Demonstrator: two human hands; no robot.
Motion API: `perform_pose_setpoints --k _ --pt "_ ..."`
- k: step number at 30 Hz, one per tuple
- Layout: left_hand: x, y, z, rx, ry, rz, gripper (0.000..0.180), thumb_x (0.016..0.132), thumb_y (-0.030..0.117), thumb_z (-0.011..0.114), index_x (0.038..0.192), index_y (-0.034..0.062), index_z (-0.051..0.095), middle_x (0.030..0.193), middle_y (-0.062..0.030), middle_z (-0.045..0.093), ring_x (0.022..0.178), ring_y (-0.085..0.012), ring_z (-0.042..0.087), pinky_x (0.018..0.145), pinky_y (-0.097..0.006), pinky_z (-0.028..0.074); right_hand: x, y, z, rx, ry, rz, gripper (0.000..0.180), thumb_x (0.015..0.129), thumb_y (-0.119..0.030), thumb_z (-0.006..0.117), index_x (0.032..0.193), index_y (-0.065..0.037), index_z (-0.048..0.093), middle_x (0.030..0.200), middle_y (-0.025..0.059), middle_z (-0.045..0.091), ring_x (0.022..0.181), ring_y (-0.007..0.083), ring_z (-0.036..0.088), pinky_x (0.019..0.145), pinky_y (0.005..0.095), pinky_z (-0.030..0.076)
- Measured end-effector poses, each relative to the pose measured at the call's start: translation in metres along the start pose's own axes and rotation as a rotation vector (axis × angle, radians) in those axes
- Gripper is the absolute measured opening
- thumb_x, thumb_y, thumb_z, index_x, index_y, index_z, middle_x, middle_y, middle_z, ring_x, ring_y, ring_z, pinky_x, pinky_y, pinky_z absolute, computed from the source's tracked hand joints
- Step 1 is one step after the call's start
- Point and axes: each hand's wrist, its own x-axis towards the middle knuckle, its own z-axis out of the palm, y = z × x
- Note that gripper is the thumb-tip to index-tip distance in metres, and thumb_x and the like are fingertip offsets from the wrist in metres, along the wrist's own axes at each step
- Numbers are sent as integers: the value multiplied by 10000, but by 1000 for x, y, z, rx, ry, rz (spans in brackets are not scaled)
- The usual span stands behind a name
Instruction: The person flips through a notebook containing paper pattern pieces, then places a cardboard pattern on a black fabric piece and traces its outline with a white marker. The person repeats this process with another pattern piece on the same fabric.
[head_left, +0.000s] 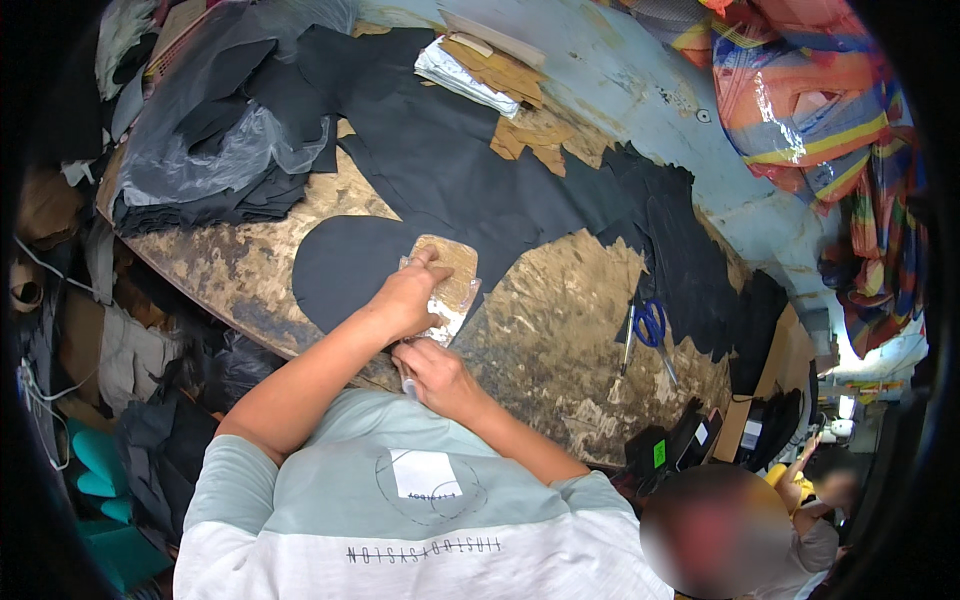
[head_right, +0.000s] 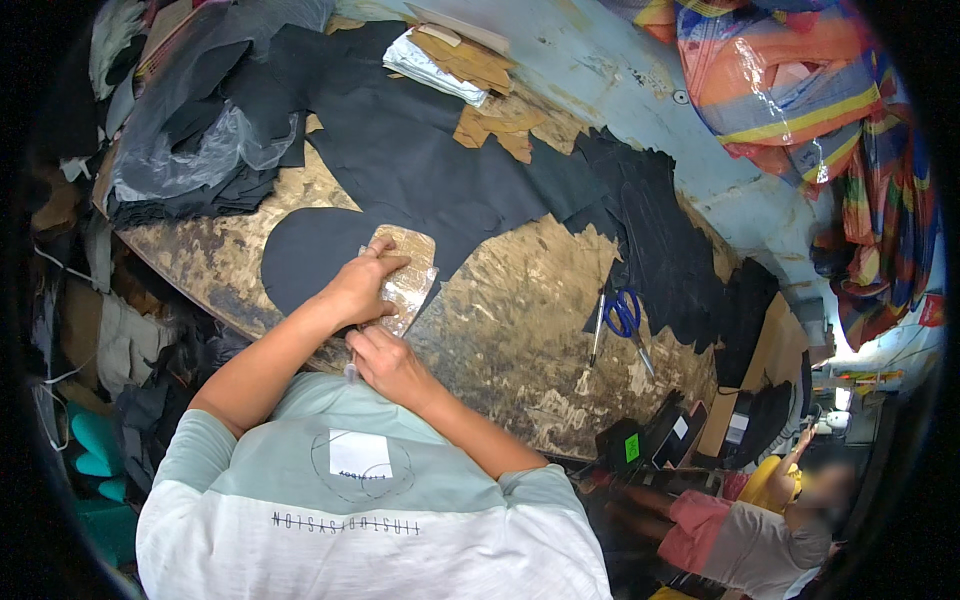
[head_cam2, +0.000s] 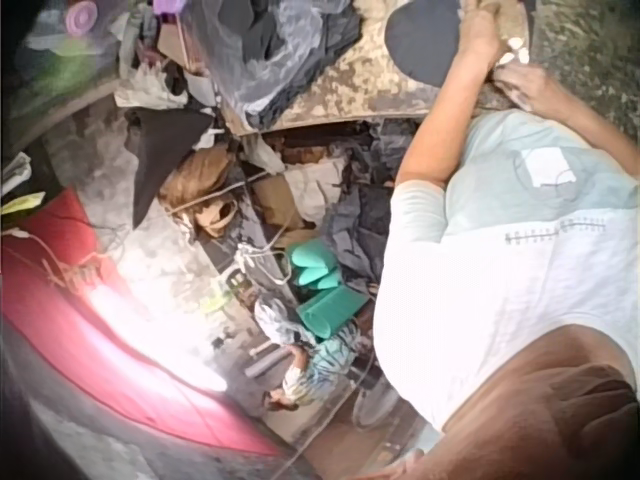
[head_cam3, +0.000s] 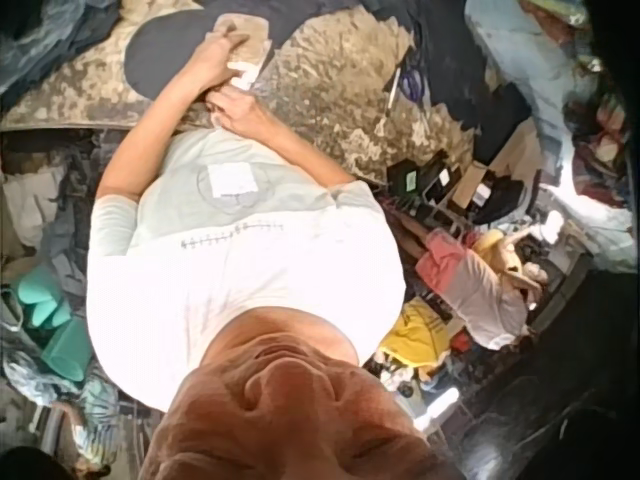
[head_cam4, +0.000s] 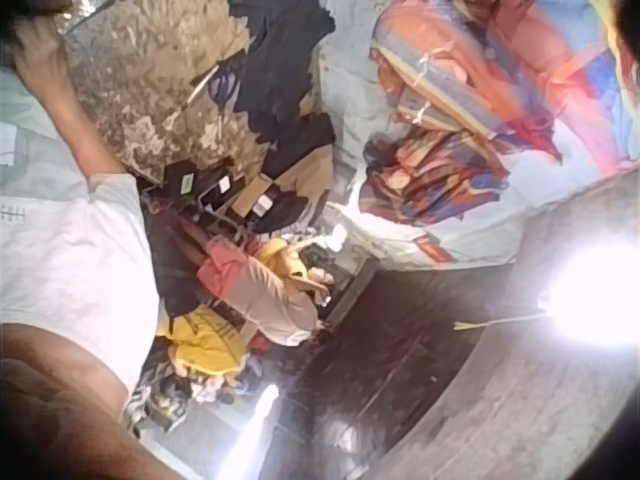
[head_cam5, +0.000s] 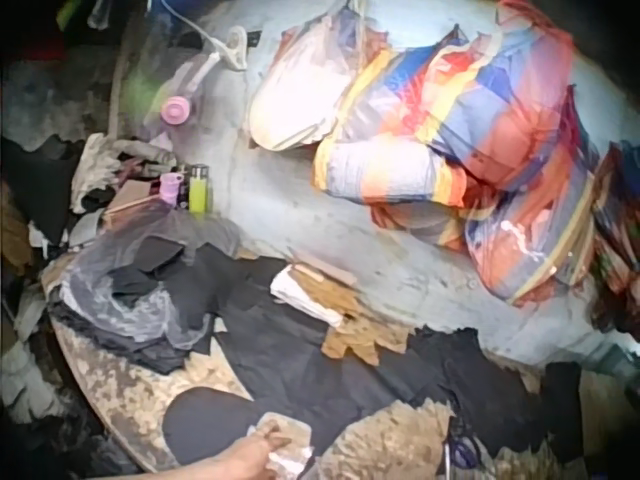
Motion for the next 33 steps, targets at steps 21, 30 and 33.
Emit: perform_pose_setpoints --k 21,30,33 --pt "-70 -83 -47 -318 589 -367 830 594 6 772 1332 19 393 1282 -167 494 1200 -269 460 992 -368 364 34 113 -28 253 607 246 69 877 -27 563 894 21 515 924 92 643 652 32 489 602 184 431" --pt "-77 -81 -61 -986 756 5 877 689 -144 588 1434 30 161 1295 -177 452 1162 -245 499 973 -346 418 34 110 -28 206 614 283 65 854 -50 584 868 12 568 863 87 648 794 143 616 748 273 500" --pt "-77 -77 -60 -1046 756 77 870 696 -130 584 1434 4 145 1331 -163 421 1180 -239 484 993 -345 398 35 110 -28 213 616 289 75 859 -57 582 864 16 565 858 88 648 794 148 612 752 271 496"
